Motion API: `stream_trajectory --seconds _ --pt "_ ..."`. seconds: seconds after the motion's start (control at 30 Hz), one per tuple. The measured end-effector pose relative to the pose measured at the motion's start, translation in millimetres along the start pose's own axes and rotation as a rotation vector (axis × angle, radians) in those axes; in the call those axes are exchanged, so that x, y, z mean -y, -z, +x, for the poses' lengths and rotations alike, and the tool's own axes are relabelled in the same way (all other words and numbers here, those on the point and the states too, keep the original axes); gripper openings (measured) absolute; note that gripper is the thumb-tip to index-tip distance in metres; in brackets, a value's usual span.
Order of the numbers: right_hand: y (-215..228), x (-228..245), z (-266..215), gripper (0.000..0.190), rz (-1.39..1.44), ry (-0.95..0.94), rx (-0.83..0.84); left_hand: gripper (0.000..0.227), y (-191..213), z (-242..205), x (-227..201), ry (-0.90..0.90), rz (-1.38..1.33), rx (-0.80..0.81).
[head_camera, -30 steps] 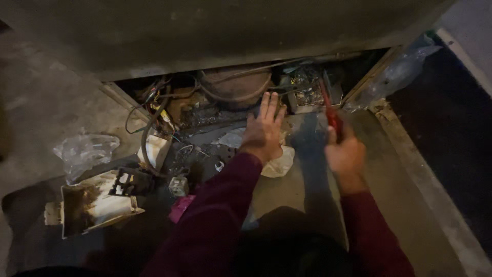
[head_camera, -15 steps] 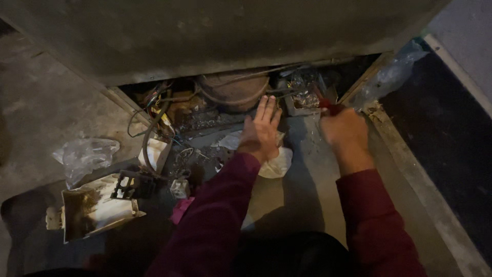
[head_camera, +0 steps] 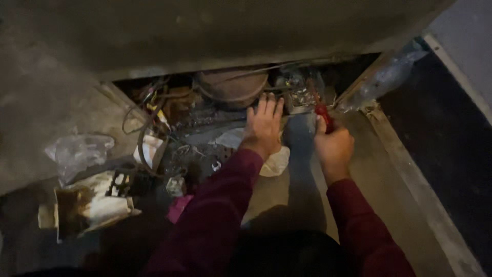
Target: The person sits on the floor and uses a screwdriver and wrench to work on the internal components of an appliance. They remove a small electrical part, wipe the interior with a cloth, and then reinsert the part.
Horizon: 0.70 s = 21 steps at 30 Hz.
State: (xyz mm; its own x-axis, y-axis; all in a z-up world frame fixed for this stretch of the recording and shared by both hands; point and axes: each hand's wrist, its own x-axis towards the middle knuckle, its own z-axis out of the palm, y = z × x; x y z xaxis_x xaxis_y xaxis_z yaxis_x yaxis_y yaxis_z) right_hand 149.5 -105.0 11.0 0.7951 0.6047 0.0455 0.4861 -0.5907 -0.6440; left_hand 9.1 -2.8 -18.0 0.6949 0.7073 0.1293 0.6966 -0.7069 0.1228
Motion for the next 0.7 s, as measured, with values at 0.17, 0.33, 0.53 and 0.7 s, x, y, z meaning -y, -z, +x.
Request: stream_trajectory --seconds 0.17,0.33,0.53,0.7 --pt "-8 2 1 0.044 0.109 -0.035 -0.018 0.109 18 17 -4 0.033 0.116 0.148" --pt "-24 -13 0 0.040 0.028 0.091 -0.124 0.101 18 13 -4 0.021 0.056 0.078" --pt "-37 -24 3 0.043 0.068 0.010 -0.043 0.110 23 21 -3 0.032 0.053 0.102" --pt "-53 -40 1 0.043 -0.056 0.226 -0.193 0.117 28 19 -5 0.034 0.036 0.166"
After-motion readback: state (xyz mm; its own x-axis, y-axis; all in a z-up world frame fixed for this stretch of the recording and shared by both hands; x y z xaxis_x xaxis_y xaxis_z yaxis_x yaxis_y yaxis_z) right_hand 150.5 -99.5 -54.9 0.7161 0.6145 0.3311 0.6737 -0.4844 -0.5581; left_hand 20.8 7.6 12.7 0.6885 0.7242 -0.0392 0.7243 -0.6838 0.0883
